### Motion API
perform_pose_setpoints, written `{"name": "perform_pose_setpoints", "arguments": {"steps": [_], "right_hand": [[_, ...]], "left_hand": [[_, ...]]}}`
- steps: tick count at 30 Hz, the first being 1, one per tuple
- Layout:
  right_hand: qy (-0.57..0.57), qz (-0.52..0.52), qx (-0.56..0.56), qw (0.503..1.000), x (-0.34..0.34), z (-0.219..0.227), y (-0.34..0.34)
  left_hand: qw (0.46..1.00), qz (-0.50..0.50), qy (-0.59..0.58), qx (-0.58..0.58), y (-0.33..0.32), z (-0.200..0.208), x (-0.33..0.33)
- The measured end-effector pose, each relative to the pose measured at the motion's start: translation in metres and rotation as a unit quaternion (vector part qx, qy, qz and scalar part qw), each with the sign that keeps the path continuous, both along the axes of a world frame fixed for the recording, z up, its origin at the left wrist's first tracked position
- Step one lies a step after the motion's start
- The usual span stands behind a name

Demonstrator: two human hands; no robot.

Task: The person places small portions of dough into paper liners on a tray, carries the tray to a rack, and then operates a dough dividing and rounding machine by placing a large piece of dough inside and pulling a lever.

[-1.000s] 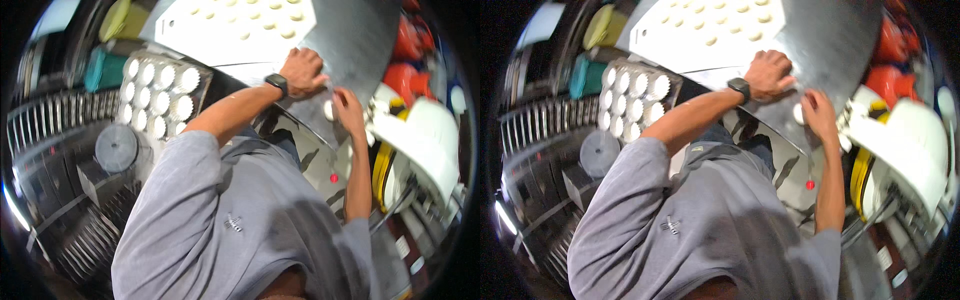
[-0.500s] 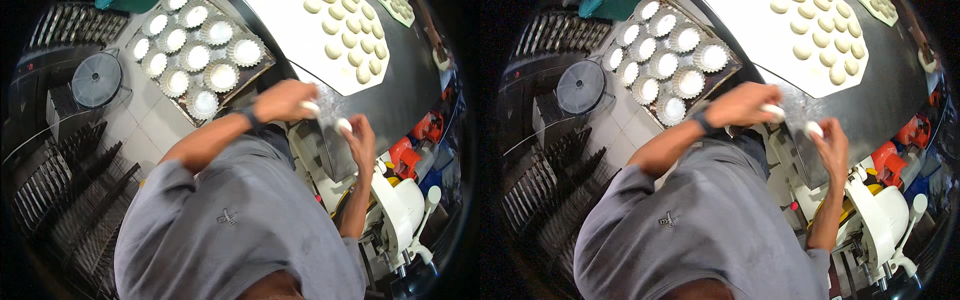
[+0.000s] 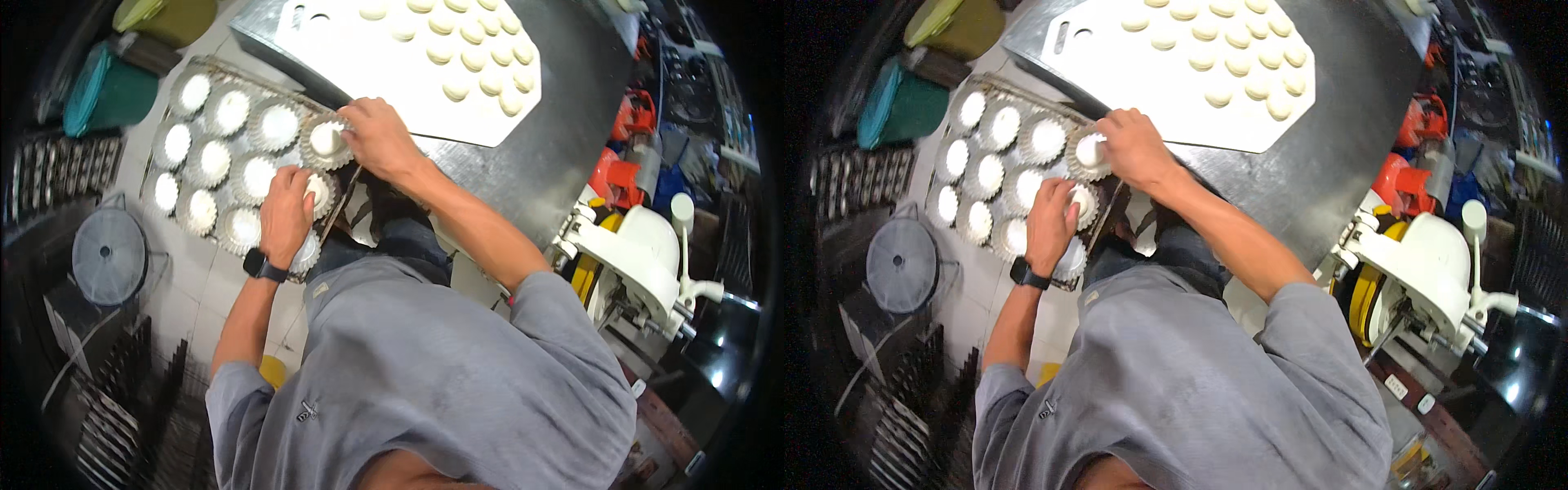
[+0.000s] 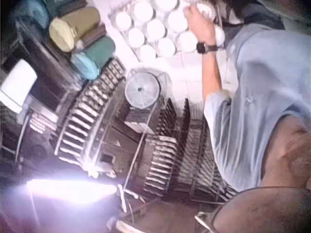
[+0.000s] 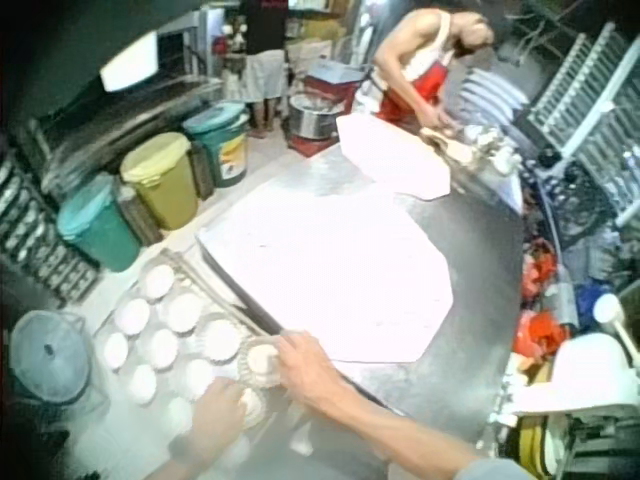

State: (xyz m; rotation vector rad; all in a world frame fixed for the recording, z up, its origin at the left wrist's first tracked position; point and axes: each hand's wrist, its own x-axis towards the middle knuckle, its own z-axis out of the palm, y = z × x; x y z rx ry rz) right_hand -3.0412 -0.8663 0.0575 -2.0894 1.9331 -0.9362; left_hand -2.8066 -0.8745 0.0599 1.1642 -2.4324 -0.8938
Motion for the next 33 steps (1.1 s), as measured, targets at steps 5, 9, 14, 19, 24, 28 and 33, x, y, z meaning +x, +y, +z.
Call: {"name": "perform_pose_setpoints", "arguments": {"steps": [5, 9, 14, 19, 24, 28, 33], "right_hand": [[-0.019, -0.269, 0.006, 0.963, -0.144, 0.029, 0.068], [0.08, -0.359, 0.115, 0.923, -0.22, 0.041, 0.099], [0.002, -0.298, 0.076, 0.952, -0.233, 0.031, 0.103], [-0.148, -0.374, 0.087, 0.912, -0.234, 0.052, 0.148], [-0.217, -0.412, 0.085, 0.881, -0.22, 0.047, 0.268], [-0.194, -0.455, 0.084, 0.865, -0.184, 0.053, 0.349], [0.112, -0.462, 0.142, 0.868, -0.202, 0.006, 0.361]], "left_hand": [[0.996, -0.051, 0.061, -0.04, 0.002, 0.017, -0.043], [0.982, -0.087, 0.159, -0.05, 0.001, 0.028, -0.121], [0.957, -0.171, 0.227, -0.056, -0.013, 0.056, -0.261], [0.909, -0.342, 0.152, -0.184, -0.029, 0.038, -0.414], [0.882, -0.423, -0.022, -0.205, -0.039, 0.012, -0.463], [0.89, -0.422, 0.171, -0.028, 0.01, 0.053, -0.421], [0.87, -0.472, 0.058, -0.128, 0.093, 0.01, -0.348]]}}
